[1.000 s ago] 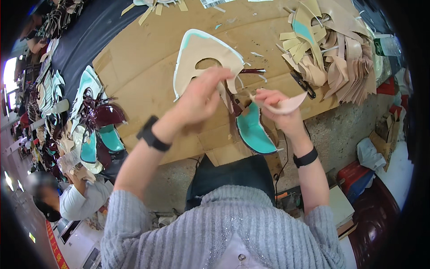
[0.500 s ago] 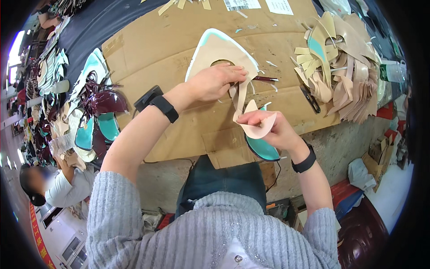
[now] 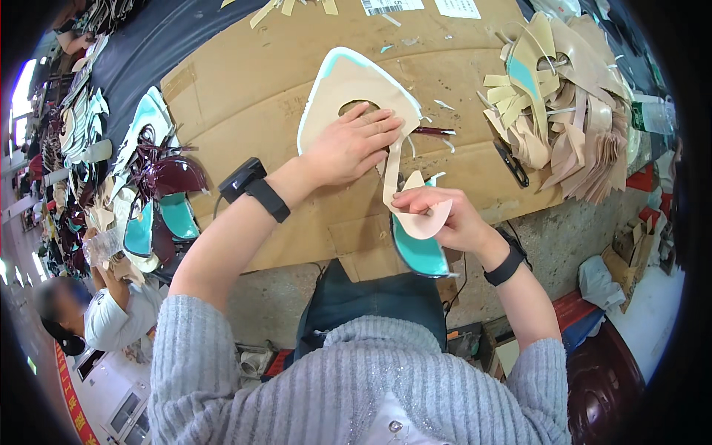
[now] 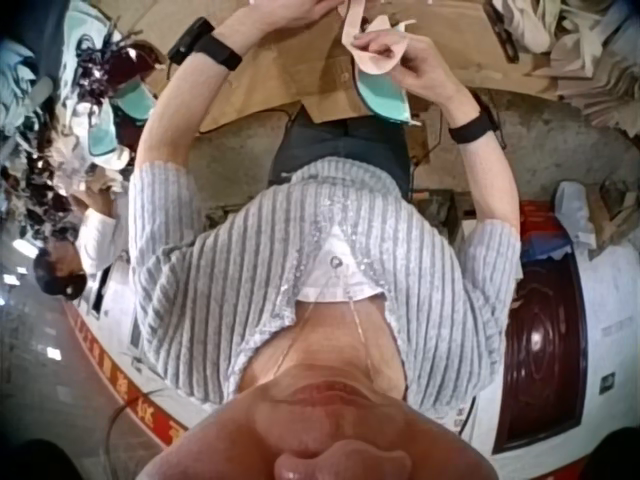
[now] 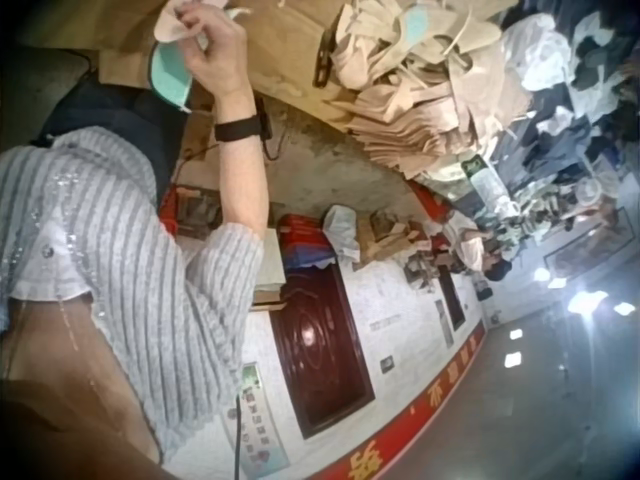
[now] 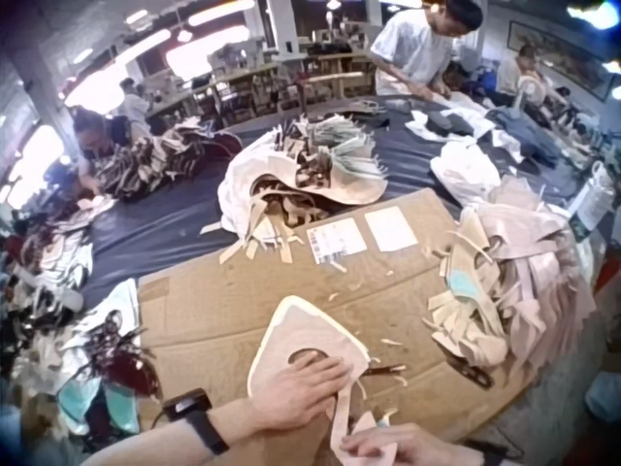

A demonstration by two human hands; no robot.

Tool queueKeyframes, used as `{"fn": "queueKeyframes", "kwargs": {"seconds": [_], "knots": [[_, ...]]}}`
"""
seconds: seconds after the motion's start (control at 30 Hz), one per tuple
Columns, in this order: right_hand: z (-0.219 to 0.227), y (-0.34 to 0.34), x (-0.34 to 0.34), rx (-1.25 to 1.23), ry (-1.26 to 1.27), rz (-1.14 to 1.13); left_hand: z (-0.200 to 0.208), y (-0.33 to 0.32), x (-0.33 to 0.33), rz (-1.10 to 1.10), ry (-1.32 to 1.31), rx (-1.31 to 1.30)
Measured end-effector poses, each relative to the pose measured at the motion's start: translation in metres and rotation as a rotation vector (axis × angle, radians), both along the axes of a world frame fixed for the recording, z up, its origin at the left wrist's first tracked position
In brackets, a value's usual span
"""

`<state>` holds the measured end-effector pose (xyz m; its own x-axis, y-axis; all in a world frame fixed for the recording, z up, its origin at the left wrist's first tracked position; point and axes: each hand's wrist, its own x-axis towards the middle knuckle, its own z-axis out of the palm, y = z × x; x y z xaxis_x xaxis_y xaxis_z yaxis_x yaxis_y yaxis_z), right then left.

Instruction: Gluing and assembling components of a shoe upper at a manufacturing station.

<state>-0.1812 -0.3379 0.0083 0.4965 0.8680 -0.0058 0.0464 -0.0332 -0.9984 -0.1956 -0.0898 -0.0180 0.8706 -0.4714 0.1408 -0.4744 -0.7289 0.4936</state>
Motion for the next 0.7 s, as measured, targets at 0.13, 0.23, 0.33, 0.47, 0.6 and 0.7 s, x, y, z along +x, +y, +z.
{"fn": "queueKeyframes", "kwargs": {"seconds": [0.13,0.23,0.33,0.47,0.6,0.7], "knots": [[0.006,0.000,0.008,-0.028,0.248,-0.035,0.007,0.007,0.004,-0.118,0.014,-0.069],[0.019,0.003,0.020,-0.100,0.388,-0.021,0.009,0.005,0.008,-0.121,0.043,-0.091],[0.015,0.003,0.018,-0.027,0.439,-0.027,0.007,0.004,0.012,-0.176,-0.048,0.003],[0.011,0.003,0.018,-0.032,0.445,-0.019,0.001,0.004,0.010,-0.184,-0.167,0.057],[0.002,0.000,0.018,-0.053,0.337,0.047,-0.005,0.003,0.009,-0.205,-0.241,0.123],[0.000,-0.002,0.016,-0.066,0.089,0.139,-0.003,0.005,0.002,-0.253,-0.230,0.252]]}}
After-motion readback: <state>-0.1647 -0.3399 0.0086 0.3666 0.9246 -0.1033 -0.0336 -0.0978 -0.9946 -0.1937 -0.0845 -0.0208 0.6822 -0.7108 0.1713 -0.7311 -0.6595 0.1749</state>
